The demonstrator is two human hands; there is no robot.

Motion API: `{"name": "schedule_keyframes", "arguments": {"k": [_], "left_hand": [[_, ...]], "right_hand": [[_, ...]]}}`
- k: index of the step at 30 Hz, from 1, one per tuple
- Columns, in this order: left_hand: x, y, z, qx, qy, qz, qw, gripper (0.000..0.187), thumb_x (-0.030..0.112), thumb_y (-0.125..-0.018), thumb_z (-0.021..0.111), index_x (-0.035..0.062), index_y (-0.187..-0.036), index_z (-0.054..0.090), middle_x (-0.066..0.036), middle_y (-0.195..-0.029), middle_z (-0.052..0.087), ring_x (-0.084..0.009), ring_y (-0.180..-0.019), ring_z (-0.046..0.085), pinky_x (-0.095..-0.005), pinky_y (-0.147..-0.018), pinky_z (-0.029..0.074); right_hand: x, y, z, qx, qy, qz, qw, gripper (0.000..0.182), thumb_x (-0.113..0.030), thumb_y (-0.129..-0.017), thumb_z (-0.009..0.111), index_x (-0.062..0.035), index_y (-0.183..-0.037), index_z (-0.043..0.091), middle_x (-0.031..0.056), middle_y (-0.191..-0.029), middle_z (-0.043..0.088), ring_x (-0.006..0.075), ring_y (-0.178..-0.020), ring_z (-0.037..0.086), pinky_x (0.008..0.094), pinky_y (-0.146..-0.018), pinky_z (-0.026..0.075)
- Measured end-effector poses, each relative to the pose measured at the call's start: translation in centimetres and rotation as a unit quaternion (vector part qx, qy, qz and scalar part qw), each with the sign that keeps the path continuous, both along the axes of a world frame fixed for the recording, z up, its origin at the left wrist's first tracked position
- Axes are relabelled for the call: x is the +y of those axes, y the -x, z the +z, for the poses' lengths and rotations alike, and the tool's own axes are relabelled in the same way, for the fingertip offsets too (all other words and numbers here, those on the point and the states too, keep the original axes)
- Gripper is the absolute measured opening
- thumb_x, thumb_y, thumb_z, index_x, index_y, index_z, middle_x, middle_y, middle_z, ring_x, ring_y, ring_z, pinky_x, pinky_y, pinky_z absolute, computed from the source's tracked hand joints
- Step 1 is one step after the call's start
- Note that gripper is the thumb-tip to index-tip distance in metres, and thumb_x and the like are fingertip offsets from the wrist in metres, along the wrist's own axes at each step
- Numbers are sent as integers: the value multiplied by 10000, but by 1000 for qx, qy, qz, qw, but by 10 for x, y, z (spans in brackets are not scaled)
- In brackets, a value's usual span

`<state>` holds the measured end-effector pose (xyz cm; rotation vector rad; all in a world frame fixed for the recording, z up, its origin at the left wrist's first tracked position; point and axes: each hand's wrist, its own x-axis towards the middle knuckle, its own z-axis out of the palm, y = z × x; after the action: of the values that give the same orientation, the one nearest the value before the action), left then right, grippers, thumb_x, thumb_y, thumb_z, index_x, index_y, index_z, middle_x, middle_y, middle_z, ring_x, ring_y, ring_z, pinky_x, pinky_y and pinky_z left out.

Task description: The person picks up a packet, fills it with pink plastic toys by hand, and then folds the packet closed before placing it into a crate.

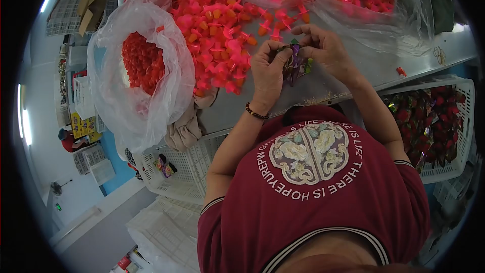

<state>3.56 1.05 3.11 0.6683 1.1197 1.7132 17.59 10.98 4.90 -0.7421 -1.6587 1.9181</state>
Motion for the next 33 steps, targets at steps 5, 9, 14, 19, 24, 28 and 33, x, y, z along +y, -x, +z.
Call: {"name": "schedule_keyframes", "arguments": {"k": [5,9,14,19,24,28,33], "left_hand": [[-1,-3,3,111,10,24,994,69,21,-873,637,9,-908,578,9,-823,598,-26,-751,523,-186,-673,441],[-1,-1,7,88,-17,27,996,70,17,-873,635,11,-910,577,18,-810,584,-28,-740,516,-184,-663,434],[1,4,7,58,11,49,997,80,83,-925,571,7,-947,580,-4,-871,604,-54,-808,540,-209,-741,437],[-4,28,7,72,-11,115,991,138,113,-943,529,-8,-993,572,-66,-923,629,-127,-851,585,-266,-804,460],[-14,23,-9,69,30,68,995,141,91,-918,560,-14,-1012,567,-51,-962,620,-117,-898,572,-260,-831,452],[-5,16,-4,91,25,26,995,210,91,-899,594,-23,-1074,567,-56,-1009,620,-115,-944,571,-251,-857,444],[15,4,15,222,-42,-119,967,395,91,-846,676,-18,-1200,539,-61,-1081,619,-101,-1008,563,-243,-877,448]], "right_hand": [[-3,3,6,-3,-18,-4,1000,140,-113,-854,667,0,-910,607,-17,-822,591,46,-768,519,218,-700,438],[1,1,-1,42,-17,11,999,134,-121,-857,667,-3,-875,606,-30,-787,586,42,-747,513,212,-681,428],[-3,-4,28,5,-67,5,998,96,-74,-843,649,-4,-838,585,-16,-745,559,52,-704,503,222,-644,420],[16,-46,101,89,-285,96,950,76,-28,-815,623,12,-841,565,-4,-696,512,94,-638,479,253,-604,415],[34,-42,51,-114,-397,-64,909,61,-42,-861,597,12,-869,569,-8,-725,530,83,-683,486,258,-619,419],[32,-51,43,-49,-244,-85,965,73,-63,-903,579,10,-910,579,-6,-773,570,53,-745,498,236,-670,430],[13,-44,28,0,-125,0,992,92,-96,-914,582,-7,-931,571,-35,-817,551,40,-770,488,214,-709,422]]}}
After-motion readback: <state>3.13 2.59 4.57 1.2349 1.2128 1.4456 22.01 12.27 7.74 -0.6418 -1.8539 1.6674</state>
